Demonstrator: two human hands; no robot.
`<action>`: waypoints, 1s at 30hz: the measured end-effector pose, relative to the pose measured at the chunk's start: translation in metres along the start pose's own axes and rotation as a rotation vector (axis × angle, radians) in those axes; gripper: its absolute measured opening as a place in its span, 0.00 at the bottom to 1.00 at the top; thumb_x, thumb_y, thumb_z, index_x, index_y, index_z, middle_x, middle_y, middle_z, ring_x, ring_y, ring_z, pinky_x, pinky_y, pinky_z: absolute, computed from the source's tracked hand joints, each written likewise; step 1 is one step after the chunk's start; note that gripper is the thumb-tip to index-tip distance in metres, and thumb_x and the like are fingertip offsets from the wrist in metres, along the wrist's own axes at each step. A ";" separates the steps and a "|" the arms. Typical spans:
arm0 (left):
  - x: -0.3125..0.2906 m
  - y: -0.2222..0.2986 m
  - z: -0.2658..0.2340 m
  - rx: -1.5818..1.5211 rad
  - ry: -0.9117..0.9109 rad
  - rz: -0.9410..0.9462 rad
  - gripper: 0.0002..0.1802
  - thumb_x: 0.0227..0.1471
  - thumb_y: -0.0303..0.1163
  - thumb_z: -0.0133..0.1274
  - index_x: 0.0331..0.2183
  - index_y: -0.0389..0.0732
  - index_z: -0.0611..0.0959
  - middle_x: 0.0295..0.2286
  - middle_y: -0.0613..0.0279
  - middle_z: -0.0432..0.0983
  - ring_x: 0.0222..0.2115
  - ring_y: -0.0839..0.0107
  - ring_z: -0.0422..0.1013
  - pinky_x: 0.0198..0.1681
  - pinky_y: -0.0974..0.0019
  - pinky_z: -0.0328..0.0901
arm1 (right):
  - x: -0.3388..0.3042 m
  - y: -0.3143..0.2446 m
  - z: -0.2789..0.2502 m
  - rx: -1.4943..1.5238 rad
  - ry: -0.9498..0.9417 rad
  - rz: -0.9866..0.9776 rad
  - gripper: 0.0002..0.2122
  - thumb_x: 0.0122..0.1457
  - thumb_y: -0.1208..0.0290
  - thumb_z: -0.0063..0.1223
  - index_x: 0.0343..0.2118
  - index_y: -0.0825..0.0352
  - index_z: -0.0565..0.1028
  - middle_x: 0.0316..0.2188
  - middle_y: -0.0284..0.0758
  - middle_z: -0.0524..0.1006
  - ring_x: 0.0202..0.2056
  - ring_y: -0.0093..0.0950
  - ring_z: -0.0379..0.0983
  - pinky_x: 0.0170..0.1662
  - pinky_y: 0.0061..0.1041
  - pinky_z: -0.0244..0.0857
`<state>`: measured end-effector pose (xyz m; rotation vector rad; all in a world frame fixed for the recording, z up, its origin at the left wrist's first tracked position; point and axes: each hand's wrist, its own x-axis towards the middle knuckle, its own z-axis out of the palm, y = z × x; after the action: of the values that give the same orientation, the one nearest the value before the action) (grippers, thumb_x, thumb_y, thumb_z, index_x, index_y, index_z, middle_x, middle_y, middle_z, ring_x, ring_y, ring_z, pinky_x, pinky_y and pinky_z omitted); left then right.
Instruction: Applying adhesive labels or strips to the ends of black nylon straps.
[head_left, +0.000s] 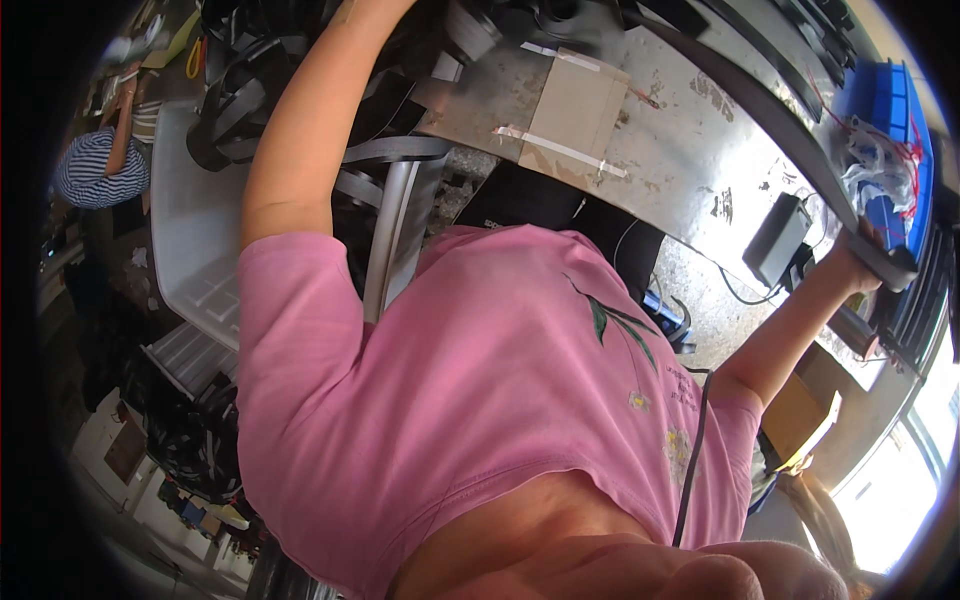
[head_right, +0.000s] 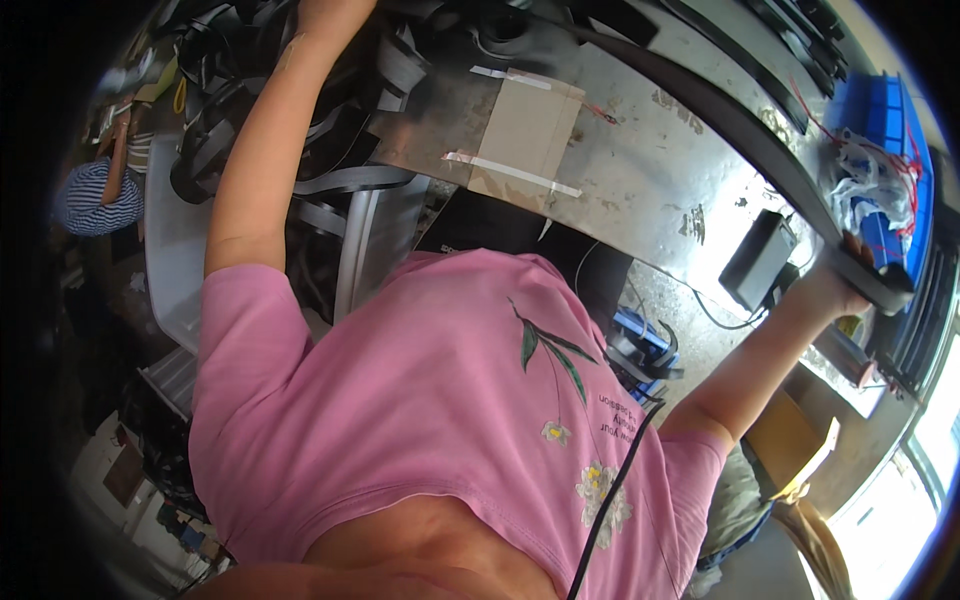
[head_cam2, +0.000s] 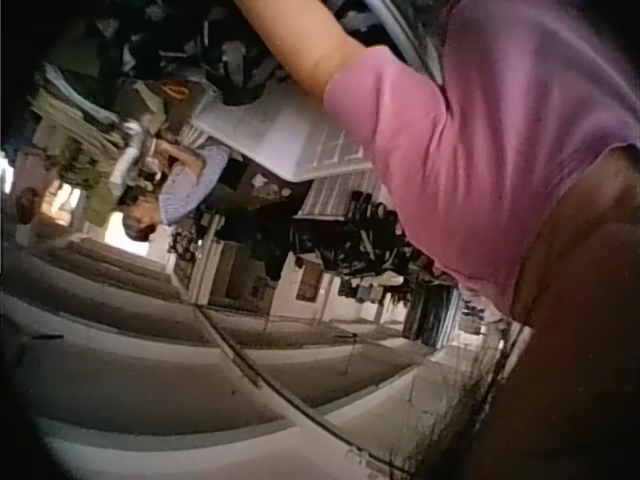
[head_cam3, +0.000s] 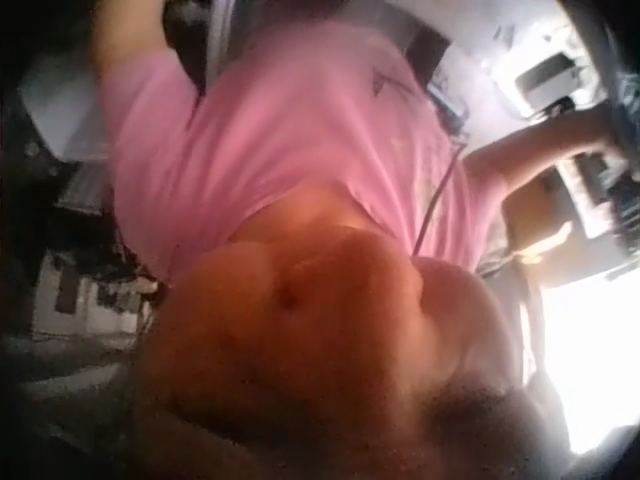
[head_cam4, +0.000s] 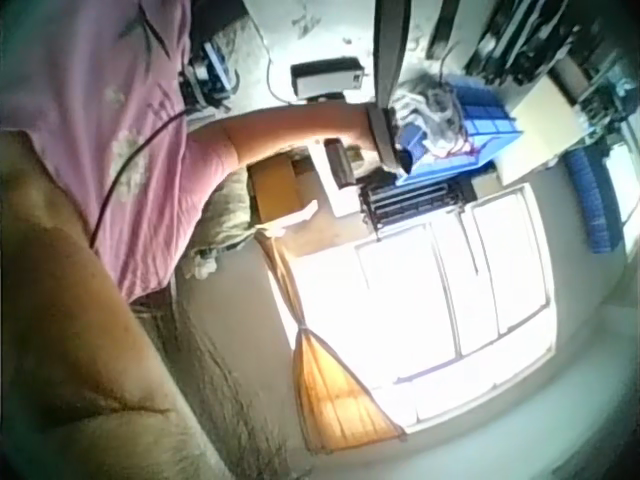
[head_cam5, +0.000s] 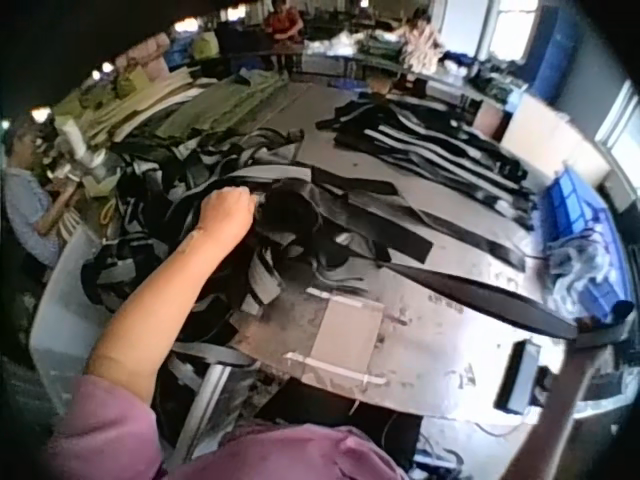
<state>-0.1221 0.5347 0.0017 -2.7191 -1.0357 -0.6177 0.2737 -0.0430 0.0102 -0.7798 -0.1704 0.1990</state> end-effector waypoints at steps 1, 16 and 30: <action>-0.001 -0.017 0.008 0.062 -0.050 -0.065 0.14 0.51 0.36 0.47 0.24 0.36 0.79 0.23 0.47 0.75 0.29 0.51 0.73 0.32 0.54 0.68 | 0.009 -0.007 -0.001 0.025 0.158 -0.103 0.18 0.44 0.58 0.48 0.29 0.71 0.74 0.28 0.45 0.76 0.31 0.44 0.72 0.43 0.43 0.62; -0.020 0.013 -0.073 -0.438 -0.374 -0.523 0.30 0.47 0.43 0.57 0.45 0.33 0.67 0.21 0.50 0.70 0.18 0.59 0.69 0.23 0.60 0.64 | -0.096 0.100 0.169 -1.700 -0.431 -1.140 0.10 0.50 0.61 0.59 0.31 0.60 0.76 0.27 0.33 0.75 0.28 0.30 0.74 0.33 0.26 0.67; -0.178 0.139 -0.064 -0.760 -0.076 0.314 0.22 0.42 0.38 0.58 0.39 0.39 0.72 0.31 0.57 0.69 0.34 0.60 0.67 0.36 0.62 0.64 | -0.181 0.170 0.150 -1.775 -1.255 -0.690 0.10 0.44 0.75 0.56 0.32 0.59 0.72 0.27 0.32 0.68 0.27 0.31 0.71 0.26 0.27 0.65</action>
<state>-0.1698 0.3061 -0.0196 -3.4617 -0.3941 -1.0146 0.0449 0.1336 -0.0198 -2.1743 -1.9683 -0.2384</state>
